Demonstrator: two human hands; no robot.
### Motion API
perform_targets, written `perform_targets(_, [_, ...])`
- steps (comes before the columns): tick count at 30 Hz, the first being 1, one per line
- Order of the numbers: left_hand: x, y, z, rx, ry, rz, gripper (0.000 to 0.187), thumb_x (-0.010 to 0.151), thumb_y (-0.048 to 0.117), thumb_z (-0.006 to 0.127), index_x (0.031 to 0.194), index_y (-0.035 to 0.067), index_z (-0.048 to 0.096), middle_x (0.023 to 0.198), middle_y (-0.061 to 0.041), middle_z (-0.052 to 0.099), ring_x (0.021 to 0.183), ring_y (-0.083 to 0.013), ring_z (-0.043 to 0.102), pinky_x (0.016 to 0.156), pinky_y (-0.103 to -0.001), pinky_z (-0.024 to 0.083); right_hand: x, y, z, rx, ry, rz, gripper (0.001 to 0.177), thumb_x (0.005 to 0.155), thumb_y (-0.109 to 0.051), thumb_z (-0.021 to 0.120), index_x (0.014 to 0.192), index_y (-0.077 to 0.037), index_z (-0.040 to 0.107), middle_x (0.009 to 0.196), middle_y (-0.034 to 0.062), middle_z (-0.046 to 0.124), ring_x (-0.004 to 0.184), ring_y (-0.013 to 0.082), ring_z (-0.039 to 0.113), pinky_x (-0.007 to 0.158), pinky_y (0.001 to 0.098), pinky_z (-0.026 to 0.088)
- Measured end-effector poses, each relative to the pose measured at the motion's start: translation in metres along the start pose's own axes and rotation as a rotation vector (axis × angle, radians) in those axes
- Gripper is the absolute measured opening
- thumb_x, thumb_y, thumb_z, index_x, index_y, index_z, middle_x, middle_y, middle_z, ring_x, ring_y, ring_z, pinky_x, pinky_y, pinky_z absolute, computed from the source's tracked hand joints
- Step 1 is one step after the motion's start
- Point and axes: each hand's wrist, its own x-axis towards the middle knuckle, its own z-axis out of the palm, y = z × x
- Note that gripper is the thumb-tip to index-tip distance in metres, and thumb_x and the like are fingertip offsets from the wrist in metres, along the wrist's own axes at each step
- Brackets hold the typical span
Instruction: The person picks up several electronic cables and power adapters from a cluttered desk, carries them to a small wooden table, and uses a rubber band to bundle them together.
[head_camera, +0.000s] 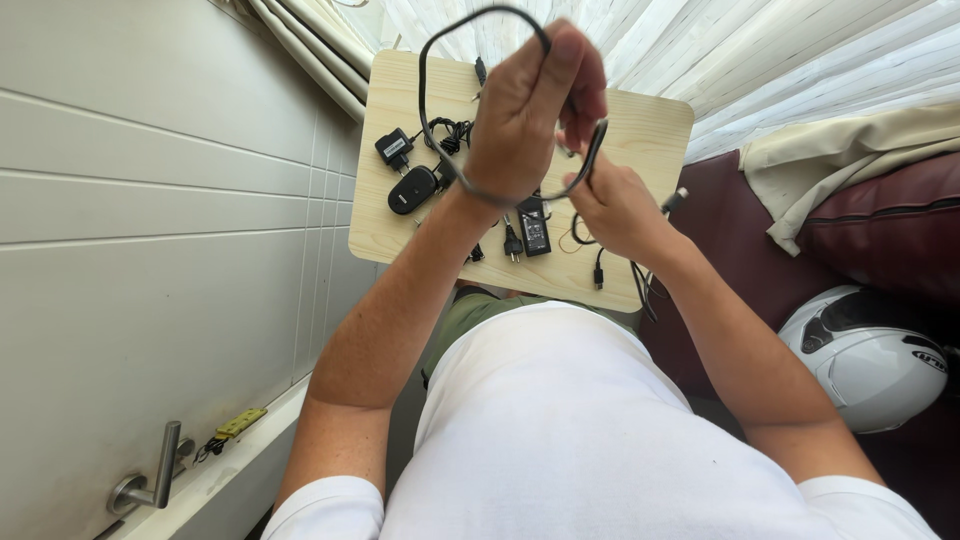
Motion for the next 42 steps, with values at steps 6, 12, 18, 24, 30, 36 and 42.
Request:
perform_targets(6, [0.023,-0.023,-0.028,0.116,-0.037,0.054,0.047,0.112,0.050,0.049,0.129,0.008,0.061,0.118,-0.008,0.067,0.098,-0.0138,0.067,0.071,-0.027,0.060,0.012,0.021,0.008,0.258,-0.111,-0.119,0.027,0.113,-0.024,0.050,0.115,-0.003,0.067,0.067,-0.0026,0.048,0.059,0.0088,0.042,0.053,0.0288,0.037])
perform_targets(12, [-0.030,-0.053,-0.063,-0.156,-0.005,-0.310,0.070,0.106,0.045,0.051,0.161,0.011,0.025,0.163,-0.005,0.035,0.153,-0.0233,0.037,0.125,-0.045,0.037,0.011,0.021,-0.028,0.793,-0.271,-0.145,0.025,0.114,-0.025,0.044,0.107,-0.008,0.062,0.065,-0.0079,0.039,0.054,0.0046,0.031,0.048,0.0227,0.024])
perform_targets(18, [-0.092,-0.082,-0.043,-0.112,-0.145,-0.671,0.067,0.108,0.049,0.038,0.144,-0.003,0.059,0.139,-0.014,0.066,0.135,-0.0222,0.058,0.123,-0.038,0.035,0.015,0.010,-0.036,1.198,-0.360,-0.099,0.023,0.116,-0.025,0.047,0.108,-0.008,0.062,0.064,-0.0078,0.037,0.054,0.0050,0.030,0.048,0.0233,0.024])
perform_targets(24, [-0.135,-0.092,-0.051,-0.496,-0.386,-0.601,0.080,0.102,0.070,0.029,0.132,0.005,0.065,0.099,-0.005,0.071,0.109,-0.0161,0.066,0.106,-0.032,0.047,0.024,0.025,-0.054,1.406,-0.345,-0.068,0.023,0.115,-0.025,0.048,0.111,-0.008,0.063,0.059,-0.0083,0.032,0.053,0.0045,0.028,0.047,0.0222,0.023])
perform_targets(30, [-0.169,-0.097,-0.069,0.077,-0.317,-0.700,0.028,0.098,0.028,0.076,0.098,0.001,0.069,0.091,-0.001,0.065,0.090,-0.0099,0.058,0.081,-0.027,0.049,0.025,0.035,-0.077,1.428,-0.320,-0.063,0.023,0.119,-0.022,0.047,0.110,-0.008,0.063,0.060,-0.0086,0.032,0.052,0.0040,0.027,0.046,0.0198,0.023])
perform_targets(36, [-0.176,-0.048,-0.067,0.363,-0.157,-0.789,0.023,0.094,0.025,0.074,0.093,0.002,0.074,0.077,0.002,0.056,0.073,-0.0087,0.048,0.064,-0.027,0.041,0.020,0.044,-0.071,1.385,-0.316,-0.006,0.025,0.117,-0.020,0.045,0.109,-0.005,0.063,0.060,-0.0083,0.033,0.054,0.0045,0.027,0.049,0.0212,0.023])
perform_targets(42, [-0.167,0.010,-0.076,0.319,-0.112,-0.529,0.017,0.091,0.020,0.078,0.093,0.003,0.074,0.084,0.002,0.053,0.073,-0.0081,0.045,0.063,-0.025,0.037,0.009,0.053,-0.054,1.092,-0.231,0.126,0.032,0.109,-0.016,0.044,0.130,0.000,0.062,0.061,-0.0095,0.033,0.051,0.0044,0.028,0.045,0.0213,0.023])
